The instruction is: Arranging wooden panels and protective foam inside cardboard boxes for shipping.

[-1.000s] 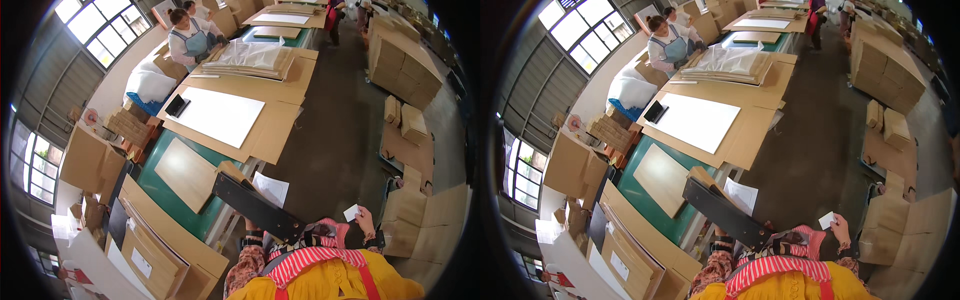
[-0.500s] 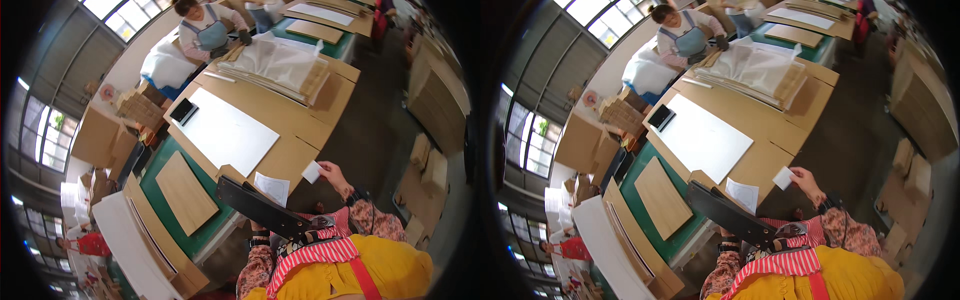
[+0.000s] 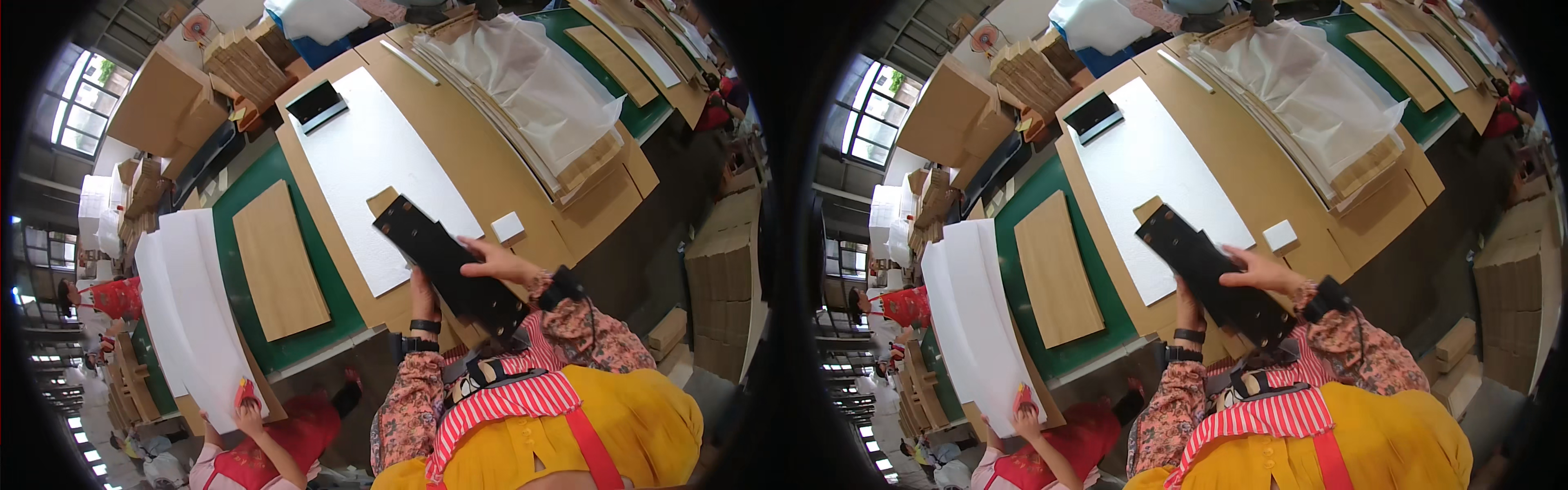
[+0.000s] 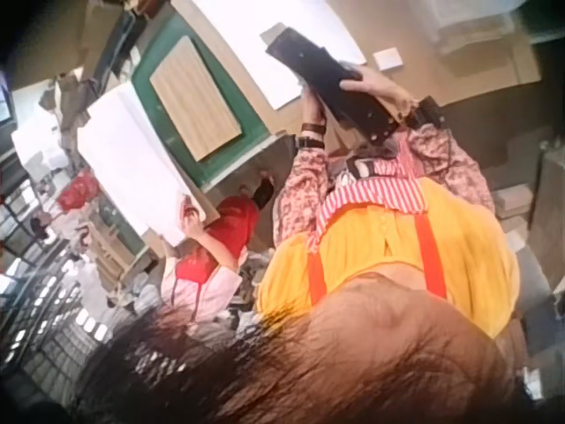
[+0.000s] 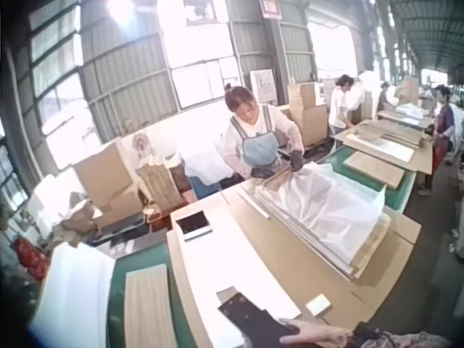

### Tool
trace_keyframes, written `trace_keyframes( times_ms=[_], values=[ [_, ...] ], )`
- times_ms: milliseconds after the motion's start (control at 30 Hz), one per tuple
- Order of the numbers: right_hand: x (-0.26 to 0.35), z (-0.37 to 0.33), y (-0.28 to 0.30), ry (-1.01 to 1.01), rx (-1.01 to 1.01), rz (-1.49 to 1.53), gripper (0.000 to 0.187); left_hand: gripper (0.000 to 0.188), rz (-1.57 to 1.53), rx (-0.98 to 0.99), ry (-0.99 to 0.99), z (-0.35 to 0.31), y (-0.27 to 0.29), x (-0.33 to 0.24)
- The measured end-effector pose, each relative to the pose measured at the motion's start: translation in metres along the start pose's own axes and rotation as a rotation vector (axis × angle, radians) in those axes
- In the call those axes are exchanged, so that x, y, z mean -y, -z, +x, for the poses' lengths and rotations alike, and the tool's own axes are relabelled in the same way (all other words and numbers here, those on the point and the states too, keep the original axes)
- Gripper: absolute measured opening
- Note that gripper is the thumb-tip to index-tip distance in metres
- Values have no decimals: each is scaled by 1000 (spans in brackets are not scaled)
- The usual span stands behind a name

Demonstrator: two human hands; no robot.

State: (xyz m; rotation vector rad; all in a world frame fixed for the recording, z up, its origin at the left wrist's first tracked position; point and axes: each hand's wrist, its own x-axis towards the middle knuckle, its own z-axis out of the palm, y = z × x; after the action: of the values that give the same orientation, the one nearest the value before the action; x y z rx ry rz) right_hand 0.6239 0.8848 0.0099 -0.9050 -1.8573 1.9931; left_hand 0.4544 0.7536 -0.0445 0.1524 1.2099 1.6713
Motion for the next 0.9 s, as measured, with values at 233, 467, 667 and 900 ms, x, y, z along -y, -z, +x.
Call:
trace_keyframes(
  times_ms=[233, 467, 667, 900],
  values=[
    [0, 18, 54, -316, 63, 725, 54, 36, 119, -169, 53, 39, -41, 8],
    [-8, 81, 139, -299, 35, 685, 47, 36, -25, -175, -92, 92, -51, -2],
    [15, 142, 186, -360, -5, 610, 43, 53, 94, -148, -74, 152, -34, -3],
    [46, 305, 193, -322, -4, 382, 40, 70, 1197, -617, -273, 134, 36, -6]
  ],
)
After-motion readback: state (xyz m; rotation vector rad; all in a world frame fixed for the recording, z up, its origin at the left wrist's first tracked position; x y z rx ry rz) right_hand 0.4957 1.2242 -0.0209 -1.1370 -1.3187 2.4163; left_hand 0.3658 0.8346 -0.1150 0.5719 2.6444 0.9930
